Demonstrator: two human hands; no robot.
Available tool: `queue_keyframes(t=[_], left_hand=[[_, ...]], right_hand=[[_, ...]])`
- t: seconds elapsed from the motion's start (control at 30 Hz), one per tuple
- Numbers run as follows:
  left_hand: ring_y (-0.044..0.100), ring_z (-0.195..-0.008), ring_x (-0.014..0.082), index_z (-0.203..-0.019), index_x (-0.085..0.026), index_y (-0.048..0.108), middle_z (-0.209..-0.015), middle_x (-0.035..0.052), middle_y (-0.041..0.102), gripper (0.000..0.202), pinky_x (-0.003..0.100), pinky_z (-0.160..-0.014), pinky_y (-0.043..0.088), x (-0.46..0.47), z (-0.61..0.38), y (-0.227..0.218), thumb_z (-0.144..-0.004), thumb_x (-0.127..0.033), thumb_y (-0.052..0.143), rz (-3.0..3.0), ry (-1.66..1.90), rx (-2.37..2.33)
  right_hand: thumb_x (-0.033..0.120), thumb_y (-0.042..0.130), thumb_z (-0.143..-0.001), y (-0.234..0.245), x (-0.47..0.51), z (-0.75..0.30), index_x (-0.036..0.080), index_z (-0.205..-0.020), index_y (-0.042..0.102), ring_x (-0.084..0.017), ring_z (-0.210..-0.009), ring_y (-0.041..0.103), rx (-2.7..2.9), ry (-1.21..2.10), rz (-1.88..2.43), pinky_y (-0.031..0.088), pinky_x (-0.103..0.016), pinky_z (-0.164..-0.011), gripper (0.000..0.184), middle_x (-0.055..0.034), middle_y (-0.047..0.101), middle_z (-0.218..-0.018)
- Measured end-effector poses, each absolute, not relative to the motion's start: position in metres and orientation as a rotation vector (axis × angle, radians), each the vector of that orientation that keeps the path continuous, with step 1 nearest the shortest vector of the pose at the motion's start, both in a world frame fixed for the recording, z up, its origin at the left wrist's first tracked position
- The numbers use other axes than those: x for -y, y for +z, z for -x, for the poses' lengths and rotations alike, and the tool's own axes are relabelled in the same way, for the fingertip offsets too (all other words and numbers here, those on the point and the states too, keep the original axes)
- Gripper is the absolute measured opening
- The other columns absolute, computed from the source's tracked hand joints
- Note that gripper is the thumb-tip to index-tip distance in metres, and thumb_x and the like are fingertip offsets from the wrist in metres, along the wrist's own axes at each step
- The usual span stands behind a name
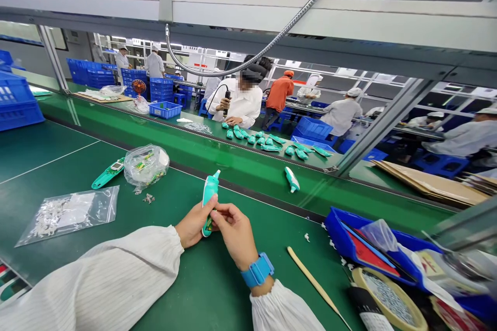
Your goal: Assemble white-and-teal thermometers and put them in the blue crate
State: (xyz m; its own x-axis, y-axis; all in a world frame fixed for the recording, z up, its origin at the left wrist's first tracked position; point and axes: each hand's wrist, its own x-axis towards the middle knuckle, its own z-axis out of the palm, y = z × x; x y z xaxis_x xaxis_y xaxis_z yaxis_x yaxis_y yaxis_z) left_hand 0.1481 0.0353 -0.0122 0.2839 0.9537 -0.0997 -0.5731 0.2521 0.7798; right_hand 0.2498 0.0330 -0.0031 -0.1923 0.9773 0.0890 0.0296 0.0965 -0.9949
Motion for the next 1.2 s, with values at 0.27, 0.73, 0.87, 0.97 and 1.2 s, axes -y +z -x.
queue_keyframes(t=[0.27,0.73,0.87,0.97,1.2], left_hand=[[0.060,-0.075,0.0154,-0.081,-0.014,0.051,-0.080,0.0061,0.060,0.022,0.022,-0.061,0.046,-0.039,-0.142,-0.016,-0.069,-0.028,0.063,-0.808,1.115,-0.762],[0.049,-0.099,0.0205,-0.104,-0.013,0.050,-0.107,0.0086,0.051,0.029,0.041,-0.086,0.039,-0.211,-0.143,0.000,-0.078,-0.026,0.055,-1.315,1.085,-1.753],[0.040,-0.110,0.0251,-0.107,-0.013,0.049,-0.116,0.0098,0.045,0.034,0.047,-0.094,0.029,-0.235,-0.164,0.000,-0.078,-0.028,0.055,-1.399,1.034,-1.904],[0.027,-0.119,0.0323,-0.113,-0.010,0.042,-0.125,0.0162,0.036,0.049,0.052,-0.097,0.017,-0.232,-0.174,0.002,-0.070,-0.025,0.061,-1.510,1.053,-1.931],[0.036,-0.114,0.0262,-0.111,-0.023,0.052,-0.120,0.0087,0.046,0.048,0.035,-0.100,0.023,-0.116,-0.129,0.020,-0.065,-0.027,0.065,-1.939,1.121,-1.675]], right_hand=[[0.022,0.064,-0.057,-0.014,-0.036,-0.251,0.019,-0.079,0.044,-0.012,-0.057,0.056,1.403,1.293,1.098,0.049,-0.027,-0.058,0.030,0.0036,0.054,-0.062],[0.025,0.045,-0.074,-0.038,-0.048,-0.254,0.018,-0.075,0.053,-0.010,-0.051,0.041,1.740,1.020,1.156,0.034,-0.022,-0.049,0.011,0.0025,0.047,-0.058],[0.029,0.042,-0.077,-0.038,-0.049,-0.258,0.018,-0.074,0.053,-0.011,-0.053,0.041,1.815,1.002,1.146,0.034,-0.023,-0.050,0.015,0.0007,0.050,-0.060],[0.033,0.040,-0.079,-0.039,-0.051,-0.260,0.019,-0.074,0.052,-0.013,-0.055,0.044,1.865,0.987,1.139,0.036,-0.024,-0.052,0.020,-0.0004,0.052,-0.062],[0.047,0.041,-0.075,-0.039,-0.053,-0.259,0.022,-0.082,0.056,-0.018,-0.061,0.054,2.069,0.822,1.169,0.043,-0.030,-0.058,0.030,-0.0039,0.059,-0.072]])
